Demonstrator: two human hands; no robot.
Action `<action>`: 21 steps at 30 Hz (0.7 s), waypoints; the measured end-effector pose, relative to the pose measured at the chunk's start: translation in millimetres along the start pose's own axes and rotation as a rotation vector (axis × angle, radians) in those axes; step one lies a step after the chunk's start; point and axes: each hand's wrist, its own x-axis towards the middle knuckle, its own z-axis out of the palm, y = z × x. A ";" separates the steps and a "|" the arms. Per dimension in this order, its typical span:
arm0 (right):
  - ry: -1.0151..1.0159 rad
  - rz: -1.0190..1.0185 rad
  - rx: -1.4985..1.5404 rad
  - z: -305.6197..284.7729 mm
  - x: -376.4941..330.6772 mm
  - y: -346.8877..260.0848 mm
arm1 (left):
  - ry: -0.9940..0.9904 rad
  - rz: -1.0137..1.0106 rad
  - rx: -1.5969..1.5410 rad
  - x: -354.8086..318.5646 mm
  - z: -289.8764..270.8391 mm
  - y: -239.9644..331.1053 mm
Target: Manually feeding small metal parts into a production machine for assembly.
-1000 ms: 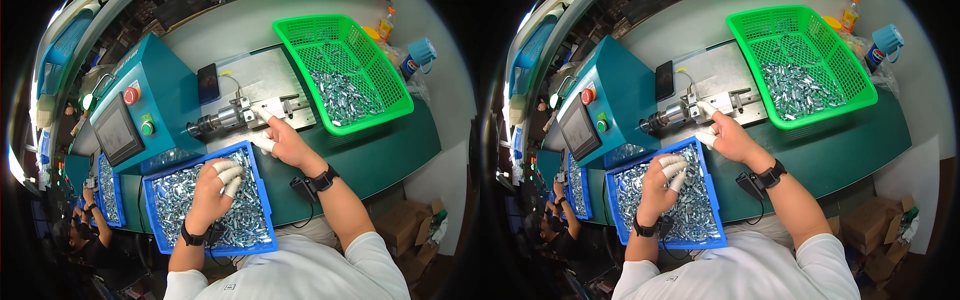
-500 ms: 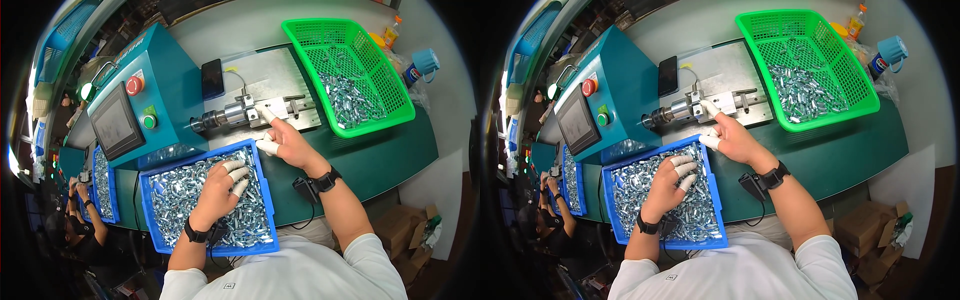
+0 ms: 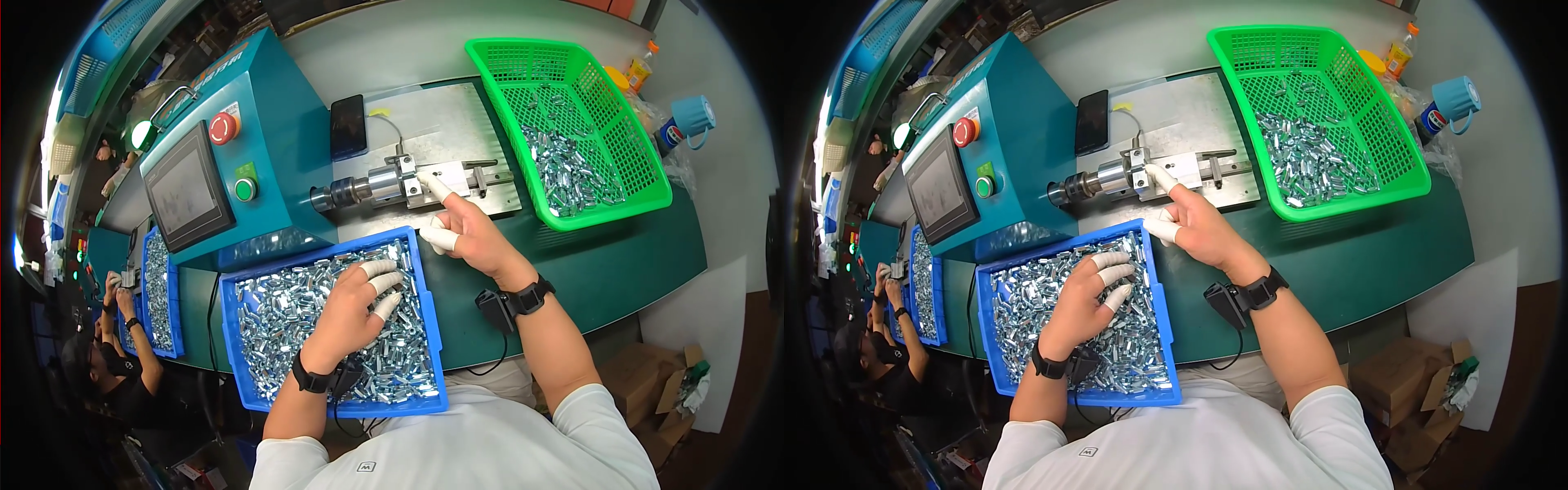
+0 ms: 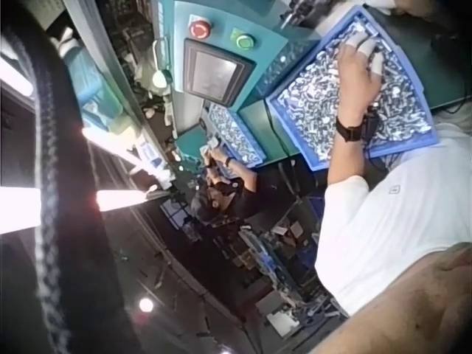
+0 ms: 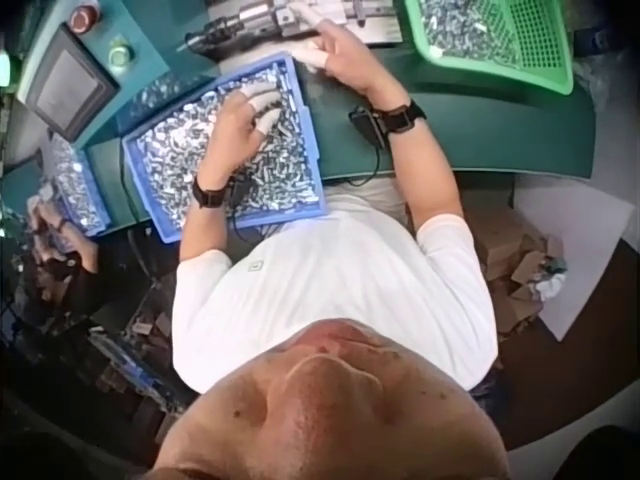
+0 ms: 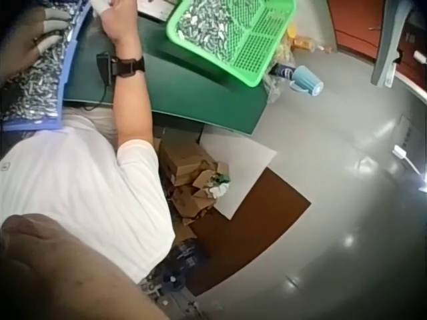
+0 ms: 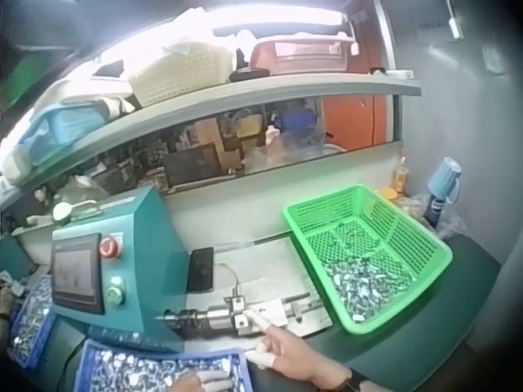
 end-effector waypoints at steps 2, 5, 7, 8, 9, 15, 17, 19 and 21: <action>0.003 -0.010 -0.011 -3.0 0.5 -0.7 | 0.013 0.006 0.001 0.4 0.7 0.4; 0.010 -0.026 -0.028 -5.1 0.8 0.5 | 0.034 0.014 0.001 -1.5 1.7 0.6; 0.033 -0.037 -0.044 -4.8 0.6 0.4 | 0.036 0.020 -0.002 -1.6 2.1 -1.3; 0.043 -0.043 -0.055 -5.0 0.8 0.4 | 0.039 0.023 -0.004 -1.3 2.9 -2.1; 0.039 -0.043 -0.060 -4.6 1.1 2.8 | 0.047 0.022 -0.005 -1.7 3.7 -3.1; 0.334 -0.075 -0.371 -4.3 -0.2 0.3 | 0.041 0.020 -0.014 -3.2 6.9 -7.8; 0.402 -0.048 -0.504 -2.0 -0.6 -2.3 | 0.043 0.019 -0.025 -4.8 8.0 -7.9; 0.518 -0.418 -0.869 4.5 0.6 -3.1 | 0.034 0.026 -0.016 -3.9 9.5 -7.7; 0.571 -0.609 -1.050 13.0 1.1 -3.6 | 0.031 0.030 -0.012 -3.5 10.9 -7.5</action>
